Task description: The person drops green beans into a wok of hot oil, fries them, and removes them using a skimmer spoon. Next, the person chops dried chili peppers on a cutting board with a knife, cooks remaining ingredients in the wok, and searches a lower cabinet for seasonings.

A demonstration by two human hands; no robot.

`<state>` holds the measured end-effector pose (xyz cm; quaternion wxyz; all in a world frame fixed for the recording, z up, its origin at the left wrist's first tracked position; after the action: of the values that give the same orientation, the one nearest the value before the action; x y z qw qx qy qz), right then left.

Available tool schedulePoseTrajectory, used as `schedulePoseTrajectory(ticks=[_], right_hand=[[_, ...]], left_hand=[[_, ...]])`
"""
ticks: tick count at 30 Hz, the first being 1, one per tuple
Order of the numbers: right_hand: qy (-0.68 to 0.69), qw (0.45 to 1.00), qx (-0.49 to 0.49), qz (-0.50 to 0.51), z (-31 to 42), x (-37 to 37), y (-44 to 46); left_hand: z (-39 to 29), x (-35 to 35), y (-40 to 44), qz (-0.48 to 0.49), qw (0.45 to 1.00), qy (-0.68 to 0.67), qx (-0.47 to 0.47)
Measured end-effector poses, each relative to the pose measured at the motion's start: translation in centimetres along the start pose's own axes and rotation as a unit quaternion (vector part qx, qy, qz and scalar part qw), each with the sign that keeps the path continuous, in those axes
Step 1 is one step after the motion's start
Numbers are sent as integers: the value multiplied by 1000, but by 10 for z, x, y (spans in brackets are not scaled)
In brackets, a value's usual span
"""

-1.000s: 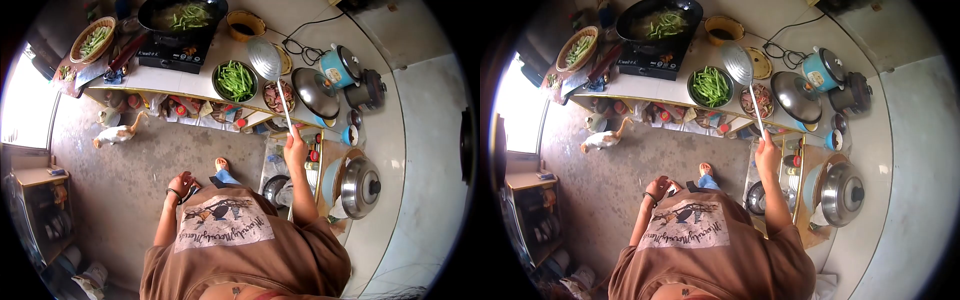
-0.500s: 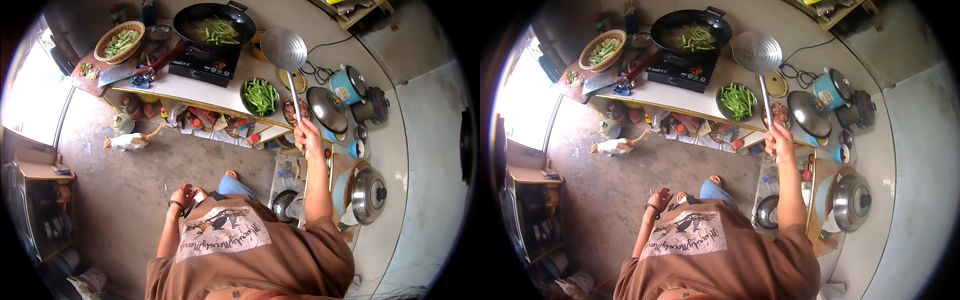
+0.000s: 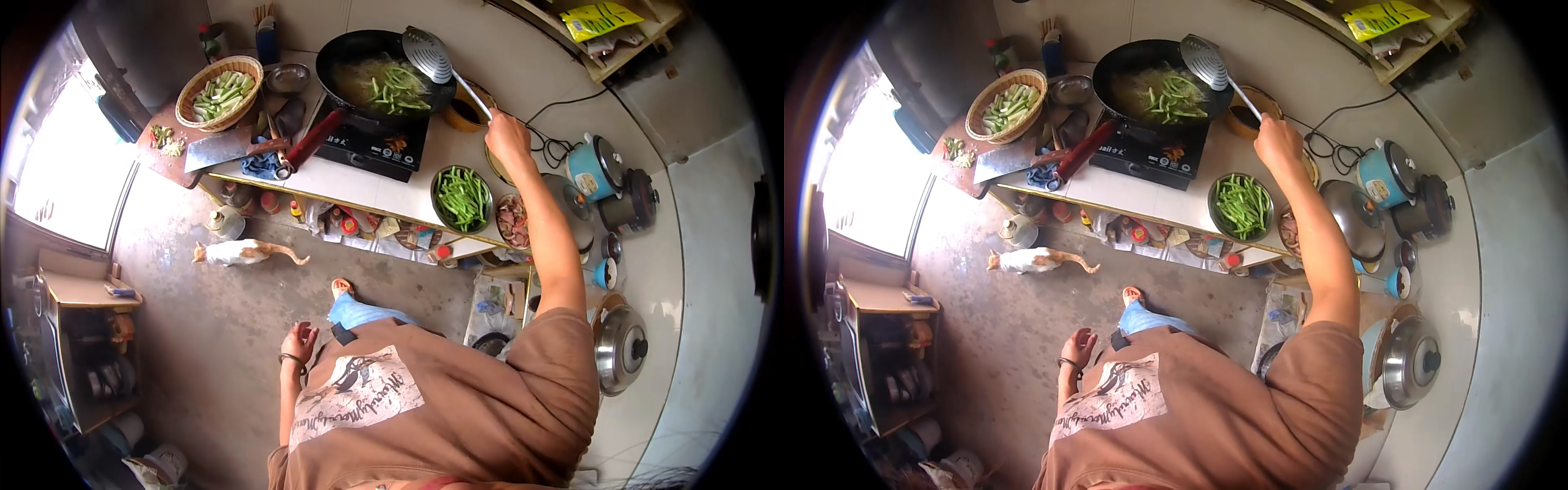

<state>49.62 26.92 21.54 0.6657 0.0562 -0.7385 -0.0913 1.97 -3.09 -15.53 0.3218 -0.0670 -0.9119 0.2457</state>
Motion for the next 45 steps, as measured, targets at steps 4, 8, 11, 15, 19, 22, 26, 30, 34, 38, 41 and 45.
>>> schedulePoseTrajectory(ticks=[4, 8, 11, 15, 19, 22, 26, 30, 34, 38, 41, 45], right_hand=[[89, 993, 47, 54, 14, -9, 19], [180, 980, 34, 73, 17, -9, 24], [212, 975, 28, 62, 31, 13, 15], [163, 984, 31, 56, 71, 60, -4], [66, 997, 32, 25, 117, 105, -27], [41, 998, 42, 33, 144, 116, -42], [-63, 995, 47, 61, 167, 99, -46], [-80, 995, -4, 63, 161, 66, -35], [-119, 992, -13, 41, 148, 48, -23], [-140, 990, -20, 22, 133, 41, -13], [-120, 990, -64, 20, 107, 31, -7], [-127, 989, -74, 9, 93, 38, -10]], left_hand=[[13, 31, 19, -31, 999, -4, 31], [12, 49, 40, -40, 999, 11, 21], [13, 56, 64, -40, 999, 29, -11], [4, 65, 94, -2, 996, 52, -69], [8, 77, 125, 88, 992, 62, -66], [8, 108, 134, 109, 988, 75, -77], [25, 153, 153, 108, 987, 92, -82], [35, 186, 165, 99, 989, 84, -72], [33, 200, 169, 77, 987, 116, -83], [43, 190, 173, 81, 985, 121, -91], [38, 179, 171, 111, 985, 110, -69], [35, 167, 170, 131, 984, 100, -68]])
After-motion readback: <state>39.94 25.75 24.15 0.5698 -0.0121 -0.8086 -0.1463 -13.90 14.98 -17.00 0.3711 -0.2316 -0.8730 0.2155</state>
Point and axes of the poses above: each hand's wrist, its own y-axis towards the middle knuckle, its own x-axis out of the back of the hand, z = x × y, the point moved 9 cm from there along y, towards the middle knuckle, and after that the axes turned 9 degrees about x, right-handed, at the moved point
